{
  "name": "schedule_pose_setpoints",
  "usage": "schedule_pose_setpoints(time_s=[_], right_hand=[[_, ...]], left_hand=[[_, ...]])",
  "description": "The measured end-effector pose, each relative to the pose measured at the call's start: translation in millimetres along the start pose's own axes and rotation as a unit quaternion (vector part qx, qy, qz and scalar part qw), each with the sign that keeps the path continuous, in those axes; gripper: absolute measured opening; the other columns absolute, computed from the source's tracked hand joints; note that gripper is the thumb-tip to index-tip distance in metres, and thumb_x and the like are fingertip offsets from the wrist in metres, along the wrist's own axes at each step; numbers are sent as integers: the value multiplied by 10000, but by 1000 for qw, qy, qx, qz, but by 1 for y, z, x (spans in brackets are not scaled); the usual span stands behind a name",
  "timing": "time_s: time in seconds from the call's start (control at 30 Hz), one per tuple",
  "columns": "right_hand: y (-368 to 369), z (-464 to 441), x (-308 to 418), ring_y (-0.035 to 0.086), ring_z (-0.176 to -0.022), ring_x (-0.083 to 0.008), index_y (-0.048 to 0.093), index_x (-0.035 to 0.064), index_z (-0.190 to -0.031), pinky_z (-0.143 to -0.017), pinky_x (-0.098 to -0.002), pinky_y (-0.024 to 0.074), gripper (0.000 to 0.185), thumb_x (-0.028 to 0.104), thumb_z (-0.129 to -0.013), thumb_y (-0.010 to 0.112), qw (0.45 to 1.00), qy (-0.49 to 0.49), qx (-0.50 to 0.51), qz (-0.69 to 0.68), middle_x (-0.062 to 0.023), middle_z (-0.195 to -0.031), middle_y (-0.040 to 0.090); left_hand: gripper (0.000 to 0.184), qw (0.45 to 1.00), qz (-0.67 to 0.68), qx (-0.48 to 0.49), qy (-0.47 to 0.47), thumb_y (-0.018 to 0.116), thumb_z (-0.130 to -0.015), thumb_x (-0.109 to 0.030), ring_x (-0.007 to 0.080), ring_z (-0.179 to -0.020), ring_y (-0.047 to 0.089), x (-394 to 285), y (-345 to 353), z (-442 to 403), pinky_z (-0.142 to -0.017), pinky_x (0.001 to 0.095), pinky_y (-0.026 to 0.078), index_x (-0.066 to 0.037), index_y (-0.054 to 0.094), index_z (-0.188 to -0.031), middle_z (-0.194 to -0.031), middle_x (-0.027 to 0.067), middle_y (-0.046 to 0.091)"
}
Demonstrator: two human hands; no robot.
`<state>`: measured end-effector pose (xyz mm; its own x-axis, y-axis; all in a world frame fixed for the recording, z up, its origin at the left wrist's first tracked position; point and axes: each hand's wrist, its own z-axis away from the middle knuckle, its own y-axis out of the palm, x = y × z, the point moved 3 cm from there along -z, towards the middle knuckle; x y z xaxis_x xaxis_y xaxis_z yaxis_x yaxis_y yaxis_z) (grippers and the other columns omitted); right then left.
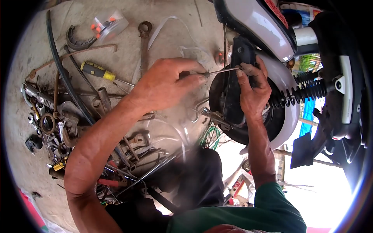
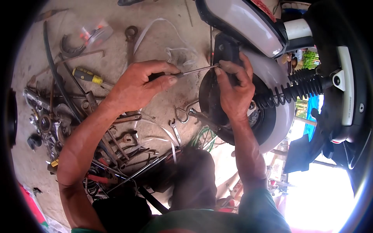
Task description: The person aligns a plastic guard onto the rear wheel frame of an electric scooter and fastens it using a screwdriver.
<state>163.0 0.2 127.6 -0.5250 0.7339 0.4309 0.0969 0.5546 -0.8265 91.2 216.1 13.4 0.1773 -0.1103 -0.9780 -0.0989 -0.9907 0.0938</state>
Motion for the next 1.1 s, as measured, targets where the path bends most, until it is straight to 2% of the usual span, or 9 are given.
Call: schedule_pose_setpoints(time_s=[0.33,0.53,0.57,0.67,0.77,0.87,0.9,1.0,1.1], right_hand=[[-2,0,1,485,-1358,-270,765,78,-1021,-1063,-355,432,209,7,-825,773,999,-21,29,32,-181,-1318,597],[-3,0,5,517,-1319,-264,767,93,-1039,-1054,-354,436,214,27,-836,761,994,-49,47,80,-203,-1374,537],[-4,0,5,518,-1313,-263,767,94,-1041,-1045,-355,440,206,34,-845,753,995,-47,42,73,-195,-1357,551],[-3,-1,4,510,-1305,-264,765,97,-1045,-1026,-360,445,184,52,-869,731,997,-41,29,55,-160,-1269,608],[-2,-2,6,484,-1319,-270,762,93,-1040,-1034,-367,429,168,56,-884,712,997,-39,34,55,-109,-1102,684],[-1,-3,9,464,-1333,-274,756,85,-1044,-1060,-374,404,168,50,-888,702,996,-45,42,63,-75,-955,717],[0,-3,8,458,-1338,-274,751,84,-1054,-1072,-377,395,176,49,-889,700,996,-43,42,60,-73,-930,719],[1,-3,5,448,-1347,-276,734,73,-1090,-1089,-389,389,214,41,-882,700,998,-35,28,36,-75,-940,724],[0,-3,9,457,-1343,-288,711,52,-1130,-1097,-403,390,267,30,-864,700,998,-36,22,36,-97,-1041,718]], left_hand=[[260,1000,-22,2,1,704,-942,-169,143,-835,620,2,0,-2,-772,309,516,-7,684,-1144,-948,117,709],[260,996,-80,-36,25,750,-898,-157,152,-827,653,6,-4,-10,-775,307,530,-9,696,-1104,-911,104,713],[260,994,-92,-50,26,757,-891,-151,148,-829,657,5,-5,-10,-778,304,531,-3,697,-1097,-899,94,714],[223,998,47,-39,-15,764,-880,-108,103,-721,619,12,-1,-8,-652,266,510,2,704,-1064,-836,45,687],[172,954,265,-14,-140,750,-882,-60,41,-614,528,26,0,-4,-523,212,419,-6,707,-1039,-781,-4,633],[151,950,281,-23,-132,740,-885,-37,13,-563,453,34,5,-4,-463,195,332,-27,706,-1033,-754,-15,603],[148,952,278,-23,-126,736,-888,-37,17,-565,458,35,6,-5,-467,197,338,-25,704,-1032,-750,-14,599],[143,952,283,-21,-111,726,-893,-35,27,-569,467,36,7,-7,-474,202,352,-22,696,-1033,-736,-14,585],[146,945,311,-22,-103,720,-894,-31,33,-565,464,38,8,-7,-473,203,350,-23,688,-1036,-720,-13,567]])
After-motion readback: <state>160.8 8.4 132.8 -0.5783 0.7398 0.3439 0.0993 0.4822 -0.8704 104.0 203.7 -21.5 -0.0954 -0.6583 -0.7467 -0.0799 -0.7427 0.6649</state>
